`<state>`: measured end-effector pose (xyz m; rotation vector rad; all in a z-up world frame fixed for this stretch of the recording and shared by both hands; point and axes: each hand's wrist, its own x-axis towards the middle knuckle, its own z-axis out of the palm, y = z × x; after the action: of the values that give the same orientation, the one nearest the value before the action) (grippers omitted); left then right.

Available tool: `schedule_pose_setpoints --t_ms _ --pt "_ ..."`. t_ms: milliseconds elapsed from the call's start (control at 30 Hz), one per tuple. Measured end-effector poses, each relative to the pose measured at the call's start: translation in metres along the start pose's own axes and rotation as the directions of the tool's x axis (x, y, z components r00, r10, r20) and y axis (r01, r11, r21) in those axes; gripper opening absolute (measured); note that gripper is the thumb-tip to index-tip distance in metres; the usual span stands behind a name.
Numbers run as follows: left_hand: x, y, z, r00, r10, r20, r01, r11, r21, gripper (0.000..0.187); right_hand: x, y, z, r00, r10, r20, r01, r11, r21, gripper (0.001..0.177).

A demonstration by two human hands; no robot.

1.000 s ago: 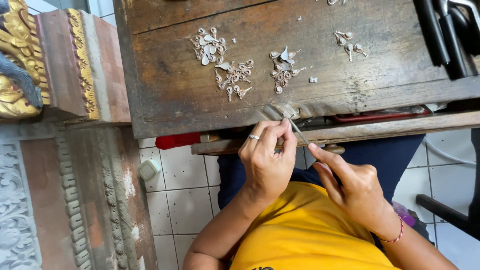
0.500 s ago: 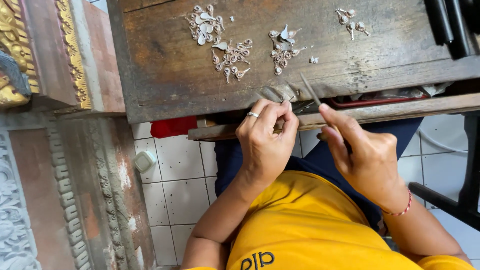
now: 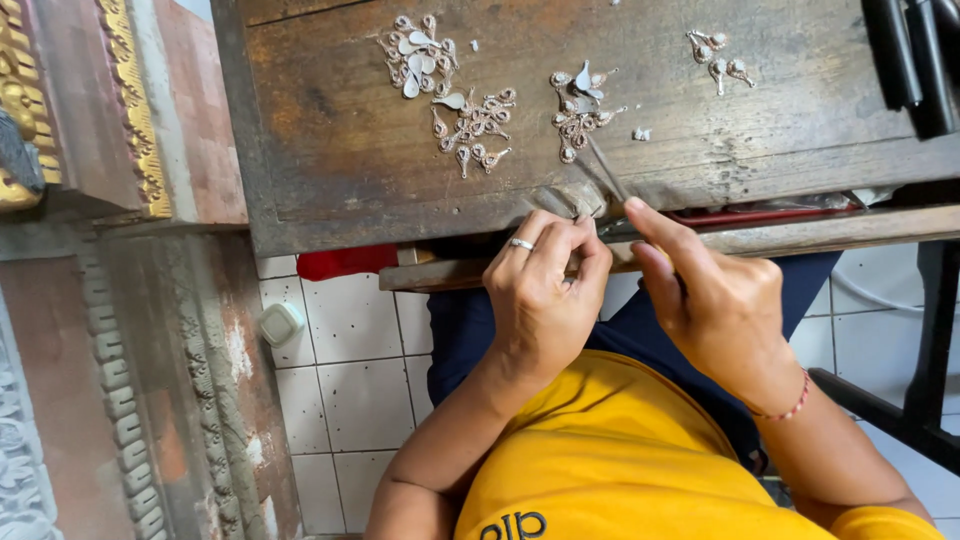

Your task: Cleaning and refining small silver jewelry components using a fine metal tool on a wooden workbench

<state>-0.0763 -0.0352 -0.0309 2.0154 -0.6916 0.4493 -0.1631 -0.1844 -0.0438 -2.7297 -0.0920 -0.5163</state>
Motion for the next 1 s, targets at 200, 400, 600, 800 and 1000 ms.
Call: schedule_pose_setpoints --t_ms 200,400,600,800,1000 --pt "-0.006 -0.006 0.003 0.999 -0.018 0.032 0.018 1.000 0.006 0.013 -0.039 -0.007 -0.016 0.989 0.025 0.146 -0.042 0.993 0.113 0.039" --pt "0.001 -0.001 0.000 0.999 0.001 0.047 -0.001 1.000 0.000 0.015 -0.007 -0.003 0.021 0.997 -0.065 -0.040 0.057 0.984 -0.168 0.032" --pt "-0.006 -0.004 -0.004 0.997 -0.017 0.072 0.024 0.995 -0.099 0.009 0.009 -0.004 -0.004 0.980 0.196 0.032 -0.194 0.917 0.349 0.050" --pt "-0.014 0.005 -0.003 1.000 -0.025 -0.015 0.020 0.970 -0.244 0.007 0.017 -0.003 0.015 0.962 0.272 -0.013 -0.205 0.754 0.624 0.006" --pt "-0.017 0.007 -0.014 0.992 -0.089 0.091 0.109 0.963 -0.247 0.007 0.021 -0.002 0.009 0.979 0.204 0.008 -0.157 0.732 0.663 0.006"
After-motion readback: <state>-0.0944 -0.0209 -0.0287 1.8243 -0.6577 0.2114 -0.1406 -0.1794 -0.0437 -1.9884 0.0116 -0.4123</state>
